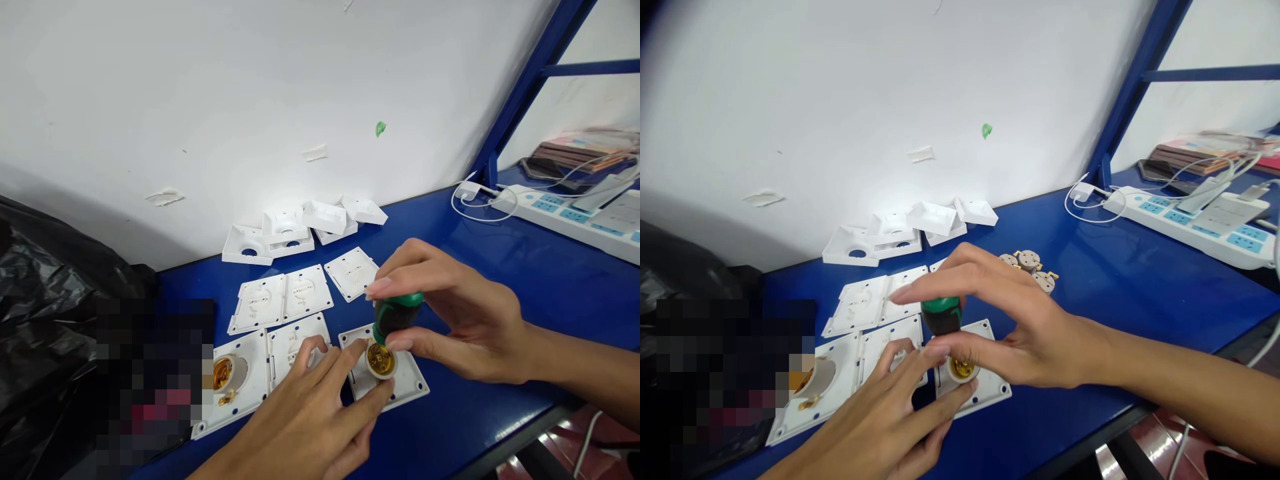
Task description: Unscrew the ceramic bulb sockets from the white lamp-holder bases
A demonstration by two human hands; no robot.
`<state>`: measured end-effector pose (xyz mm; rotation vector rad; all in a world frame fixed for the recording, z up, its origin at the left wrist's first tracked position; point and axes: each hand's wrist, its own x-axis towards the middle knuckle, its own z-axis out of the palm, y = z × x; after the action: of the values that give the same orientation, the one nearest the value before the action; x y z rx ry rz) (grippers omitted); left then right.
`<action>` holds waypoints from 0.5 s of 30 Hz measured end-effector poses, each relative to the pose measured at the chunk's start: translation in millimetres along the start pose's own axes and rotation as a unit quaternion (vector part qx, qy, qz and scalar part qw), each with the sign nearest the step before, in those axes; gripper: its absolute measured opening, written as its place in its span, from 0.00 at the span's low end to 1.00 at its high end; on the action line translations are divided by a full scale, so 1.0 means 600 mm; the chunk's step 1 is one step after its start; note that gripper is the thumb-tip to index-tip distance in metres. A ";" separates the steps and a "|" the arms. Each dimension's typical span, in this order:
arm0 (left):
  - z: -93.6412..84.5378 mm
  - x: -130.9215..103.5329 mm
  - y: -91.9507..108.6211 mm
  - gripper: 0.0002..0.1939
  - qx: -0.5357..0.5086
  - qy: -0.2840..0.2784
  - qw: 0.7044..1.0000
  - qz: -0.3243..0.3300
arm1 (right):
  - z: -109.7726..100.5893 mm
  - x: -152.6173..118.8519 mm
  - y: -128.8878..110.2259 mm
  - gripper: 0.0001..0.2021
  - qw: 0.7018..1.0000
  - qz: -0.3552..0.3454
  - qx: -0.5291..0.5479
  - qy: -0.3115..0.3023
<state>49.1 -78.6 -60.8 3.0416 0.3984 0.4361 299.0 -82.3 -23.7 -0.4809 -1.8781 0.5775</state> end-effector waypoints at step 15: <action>0.001 0.000 0.000 0.21 0.009 0.011 1.000 0.003 | -0.008 0.001 0.001 0.23 0.994 -0.031 -0.098 0.022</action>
<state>49.1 -78.6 -61.2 3.0593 0.3963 0.4693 303.0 -80.4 -22.0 -0.5558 -1.9095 0.3394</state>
